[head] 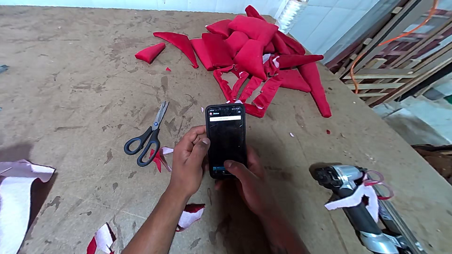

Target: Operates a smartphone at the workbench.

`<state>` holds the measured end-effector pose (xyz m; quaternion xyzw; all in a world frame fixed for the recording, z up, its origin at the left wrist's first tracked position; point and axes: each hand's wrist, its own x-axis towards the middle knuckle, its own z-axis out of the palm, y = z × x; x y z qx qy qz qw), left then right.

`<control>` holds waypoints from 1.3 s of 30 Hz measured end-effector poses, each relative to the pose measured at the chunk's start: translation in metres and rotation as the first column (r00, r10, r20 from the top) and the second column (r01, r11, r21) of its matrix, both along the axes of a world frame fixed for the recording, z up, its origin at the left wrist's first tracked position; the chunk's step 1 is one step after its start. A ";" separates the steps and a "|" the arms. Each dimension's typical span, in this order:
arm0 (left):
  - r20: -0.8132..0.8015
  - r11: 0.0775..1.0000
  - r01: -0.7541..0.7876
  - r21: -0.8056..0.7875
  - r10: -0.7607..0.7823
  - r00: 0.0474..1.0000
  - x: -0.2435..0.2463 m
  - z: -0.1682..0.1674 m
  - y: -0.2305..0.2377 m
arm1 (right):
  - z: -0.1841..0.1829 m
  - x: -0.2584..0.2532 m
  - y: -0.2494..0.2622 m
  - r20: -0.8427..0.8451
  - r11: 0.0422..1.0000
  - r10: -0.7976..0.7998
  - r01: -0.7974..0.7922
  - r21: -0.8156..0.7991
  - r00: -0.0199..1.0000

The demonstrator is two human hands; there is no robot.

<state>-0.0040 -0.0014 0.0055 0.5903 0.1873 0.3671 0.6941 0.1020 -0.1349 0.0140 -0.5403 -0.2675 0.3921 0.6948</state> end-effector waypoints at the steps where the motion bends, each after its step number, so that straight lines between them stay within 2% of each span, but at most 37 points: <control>1: 0.012 1.000 -0.003 0.004 0.003 1.000 0.000 0.000 0.000 | 0.000 0.001 0.000 -0.002 1.000 0.003 -0.003 0.011 1.000; 16: 0.031 1.000 -0.025 0.004 0.025 0.999 0.000 0.002 0.001 | -0.014 0.007 -0.004 -0.105 0.981 0.138 -0.122 0.148 0.985; 26: 0.073 0.997 -0.079 -0.005 0.079 0.994 -0.001 0.003 0.000 | -0.006 0.000 -0.004 -0.037 0.925 0.343 -0.331 0.188 0.938; 39: 0.190 0.991 -0.064 -0.115 0.085 0.978 -0.003 0.004 0.004 | -0.003 -0.003 -0.006 0.010 0.900 0.409 -0.405 0.161 0.912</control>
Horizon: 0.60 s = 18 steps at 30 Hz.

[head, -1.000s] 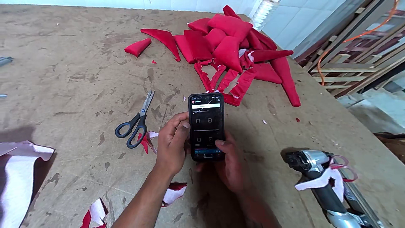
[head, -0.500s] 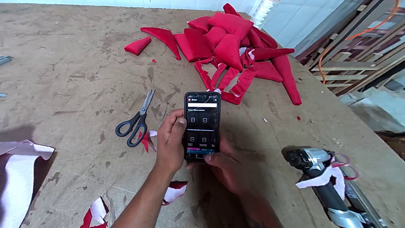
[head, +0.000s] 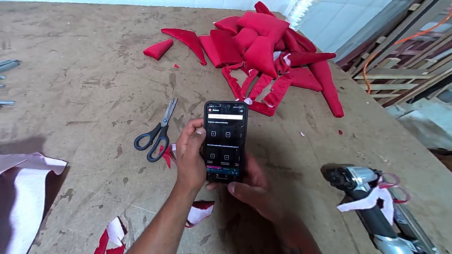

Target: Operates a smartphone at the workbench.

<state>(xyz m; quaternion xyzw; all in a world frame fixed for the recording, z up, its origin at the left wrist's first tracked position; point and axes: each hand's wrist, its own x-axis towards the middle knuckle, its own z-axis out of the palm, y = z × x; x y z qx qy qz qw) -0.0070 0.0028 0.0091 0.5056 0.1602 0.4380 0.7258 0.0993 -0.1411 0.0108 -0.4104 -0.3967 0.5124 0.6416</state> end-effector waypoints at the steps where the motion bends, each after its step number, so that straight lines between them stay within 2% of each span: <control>1: 0.005 1.000 0.003 -0.008 -0.003 1.000 0.000 0.000 0.000 | 0.000 0.000 0.000 -0.006 1.000 0.002 -0.002 0.000 1.000; 5: 0.024 0.999 0.008 -0.040 -0.007 1.000 0.000 0.000 0.000 | 0.003 -0.002 0.002 0.017 0.999 -0.011 0.012 -0.032 1.000; 11: 0.045 0.998 0.026 -0.057 -0.024 0.999 0.001 -0.002 0.000 | 0.004 -0.009 0.006 0.179 0.979 -0.112 0.139 -0.146 0.977; 18: 0.069 0.997 0.042 -0.061 -0.038 0.997 0.002 -0.002 0.000 | 0.003 -0.013 0.009 0.215 0.963 -0.174 0.212 -0.169 0.961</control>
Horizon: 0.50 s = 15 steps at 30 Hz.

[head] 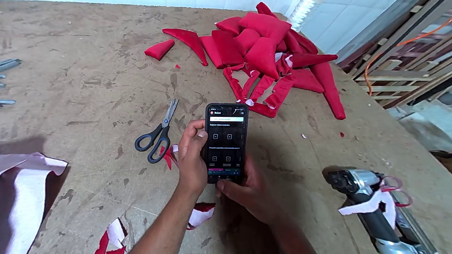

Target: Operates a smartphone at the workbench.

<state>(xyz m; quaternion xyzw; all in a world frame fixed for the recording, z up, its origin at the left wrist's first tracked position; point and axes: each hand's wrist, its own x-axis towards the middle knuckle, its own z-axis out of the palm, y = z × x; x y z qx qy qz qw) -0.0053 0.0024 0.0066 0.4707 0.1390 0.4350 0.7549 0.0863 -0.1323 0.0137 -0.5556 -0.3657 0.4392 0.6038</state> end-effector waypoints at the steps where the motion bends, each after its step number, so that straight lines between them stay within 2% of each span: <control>1: 0.000 1.000 -0.001 0.000 0.001 1.000 0.000 0.000 0.000 | 0.000 0.000 0.000 0.007 1.000 -0.006 0.006 -0.008 1.000; 7: 0.002 1.000 0.007 0.001 -0.007 1.000 0.000 -0.001 -0.001 | 0.001 -0.002 -0.001 0.033 0.998 -0.033 0.035 -0.048 0.999; 15: 0.006 1.000 0.018 0.022 -0.018 1.000 0.001 0.000 -0.002 | -0.006 0.000 0.000 -0.091 0.993 -0.039 0.048 0.104 0.995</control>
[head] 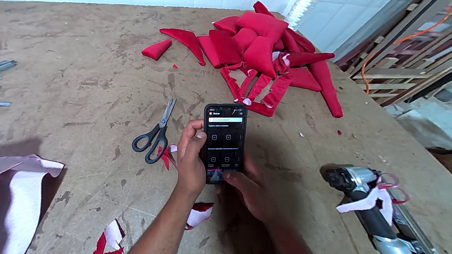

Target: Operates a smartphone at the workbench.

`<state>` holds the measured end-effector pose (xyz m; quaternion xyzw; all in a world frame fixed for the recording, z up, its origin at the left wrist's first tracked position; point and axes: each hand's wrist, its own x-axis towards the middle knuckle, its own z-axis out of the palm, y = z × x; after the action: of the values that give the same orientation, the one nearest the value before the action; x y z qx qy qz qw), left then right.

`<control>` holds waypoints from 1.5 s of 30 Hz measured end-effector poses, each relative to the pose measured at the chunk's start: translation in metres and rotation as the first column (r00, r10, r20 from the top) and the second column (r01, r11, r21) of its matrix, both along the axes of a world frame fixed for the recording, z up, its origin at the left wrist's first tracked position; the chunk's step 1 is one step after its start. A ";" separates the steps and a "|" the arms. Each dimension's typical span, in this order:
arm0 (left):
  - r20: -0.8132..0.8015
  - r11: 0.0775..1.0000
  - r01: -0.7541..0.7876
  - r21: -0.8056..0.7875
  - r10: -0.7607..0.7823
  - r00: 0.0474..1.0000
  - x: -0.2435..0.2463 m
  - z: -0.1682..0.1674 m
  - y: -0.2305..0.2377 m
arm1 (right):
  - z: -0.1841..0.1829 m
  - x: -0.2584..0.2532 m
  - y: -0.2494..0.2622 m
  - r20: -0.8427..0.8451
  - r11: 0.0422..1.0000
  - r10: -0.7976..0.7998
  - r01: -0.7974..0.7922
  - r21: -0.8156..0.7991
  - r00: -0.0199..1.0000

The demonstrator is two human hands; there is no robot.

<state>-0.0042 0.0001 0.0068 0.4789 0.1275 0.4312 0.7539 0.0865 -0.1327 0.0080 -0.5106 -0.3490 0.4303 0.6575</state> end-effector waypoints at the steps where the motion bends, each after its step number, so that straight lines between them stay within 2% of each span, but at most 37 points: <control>1: 0.003 1.000 0.003 0.005 -0.003 1.000 0.000 0.000 0.000 | 0.000 0.000 0.001 -0.011 1.000 -0.021 0.021 -0.010 1.000; 9: -0.010 0.999 0.014 0.031 -0.013 1.000 0.000 0.000 -0.001 | -0.006 -0.002 0.003 -0.035 0.988 -0.147 0.145 -0.051 0.989; 20: -0.024 1.000 0.021 -0.023 -0.022 0.999 0.000 0.000 -0.001 | -0.001 -0.003 0.002 -0.029 0.997 -0.071 0.071 0.002 0.997; 25: -0.016 1.000 0.022 -0.020 -0.023 1.000 0.001 0.000 -0.002 | 0.002 -0.004 0.001 0.009 0.996 -0.084 0.084 -0.041 0.996; 29: -0.022 0.999 0.021 -0.025 -0.021 1.000 0.001 -0.001 -0.002 | 0.006 -0.005 0.000 0.135 0.982 -0.095 0.115 -0.151 0.986; 39: -0.006 0.999 0.013 -0.047 -0.014 1.000 0.001 0.000 0.000 | 0.009 -0.002 -0.001 0.163 0.982 -0.027 0.056 -0.178 0.986; 42: -0.007 0.999 0.013 -0.050 -0.013 1.000 0.001 0.000 0.000 | 0.008 0.000 -0.001 0.115 0.993 0.003 0.010 -0.117 0.993; 45: -0.006 0.998 0.010 -0.057 -0.010 1.000 0.002 0.001 0.000 | 0.002 0.002 -0.001 -0.047 0.995 0.081 -0.078 0.056 0.996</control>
<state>-0.0027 0.0004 0.0076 0.4593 0.1399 0.4222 0.7689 0.0889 -0.1339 0.0099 -0.4674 -0.3642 0.4591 0.6619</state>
